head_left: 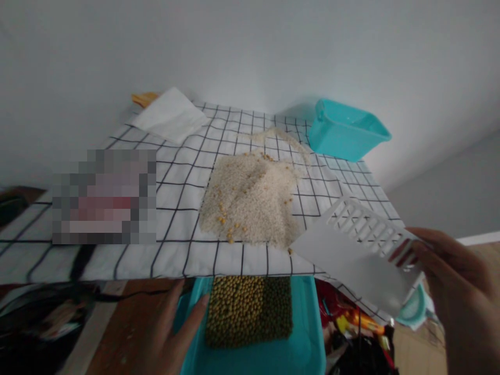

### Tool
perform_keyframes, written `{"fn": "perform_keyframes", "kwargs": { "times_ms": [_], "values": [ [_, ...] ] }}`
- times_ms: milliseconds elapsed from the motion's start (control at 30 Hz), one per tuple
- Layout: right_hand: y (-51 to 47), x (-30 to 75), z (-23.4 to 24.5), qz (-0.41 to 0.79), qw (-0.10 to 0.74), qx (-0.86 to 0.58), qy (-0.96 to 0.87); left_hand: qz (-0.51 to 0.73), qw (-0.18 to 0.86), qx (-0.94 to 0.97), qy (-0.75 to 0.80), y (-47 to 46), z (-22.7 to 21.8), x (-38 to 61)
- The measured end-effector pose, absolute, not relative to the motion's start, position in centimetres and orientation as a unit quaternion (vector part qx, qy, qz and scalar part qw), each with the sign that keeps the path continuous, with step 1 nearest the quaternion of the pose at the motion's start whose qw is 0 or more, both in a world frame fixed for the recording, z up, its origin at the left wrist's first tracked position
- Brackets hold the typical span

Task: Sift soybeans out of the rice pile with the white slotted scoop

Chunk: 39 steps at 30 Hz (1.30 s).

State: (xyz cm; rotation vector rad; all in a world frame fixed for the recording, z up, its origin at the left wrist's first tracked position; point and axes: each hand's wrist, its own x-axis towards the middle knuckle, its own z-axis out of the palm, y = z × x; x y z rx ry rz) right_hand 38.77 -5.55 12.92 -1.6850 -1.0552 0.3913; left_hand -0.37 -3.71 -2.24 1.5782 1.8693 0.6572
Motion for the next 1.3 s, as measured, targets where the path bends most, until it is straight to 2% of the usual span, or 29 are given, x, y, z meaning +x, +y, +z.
{"fn": "perform_keyframes", "kwargs": {
  "times_ms": [367, 567, 667, 933, 1100, 1300],
  "values": [
    [-5.7, 37.8, 13.8, 0.184, 0.533, -0.717, -0.411, 0.301, 0.369, 0.495, 0.727, -3.7, -1.0, 1.6],
    [-5.7, 35.4, 14.8, 0.153, 0.54, -0.72, -0.407, 0.246, 0.319, 0.614, 0.679, -3.5, -1.5, -0.5],
    [-5.6, 34.4, 15.1, 0.133, 0.532, -0.728, -0.411, 0.265, 0.263, 0.62, 0.69, -3.4, -2.0, -0.7],
    [-5.6, 34.9, 15.1, 0.189, 0.533, -0.736, -0.372, 0.277, 0.258, 0.64, 0.669, -3.8, -2.4, -0.5],
    [-5.0, 33.0, 14.8, 0.131, 0.568, -0.718, -0.381, 0.267, 0.244, 0.651, 0.667, -4.5, -2.6, -1.6],
    [-4.5, 31.3, 14.4, 0.048, 0.539, -0.707, -0.456, 0.319, 0.349, 0.552, 0.687, -4.4, -2.1, 1.0]
  ]
}}
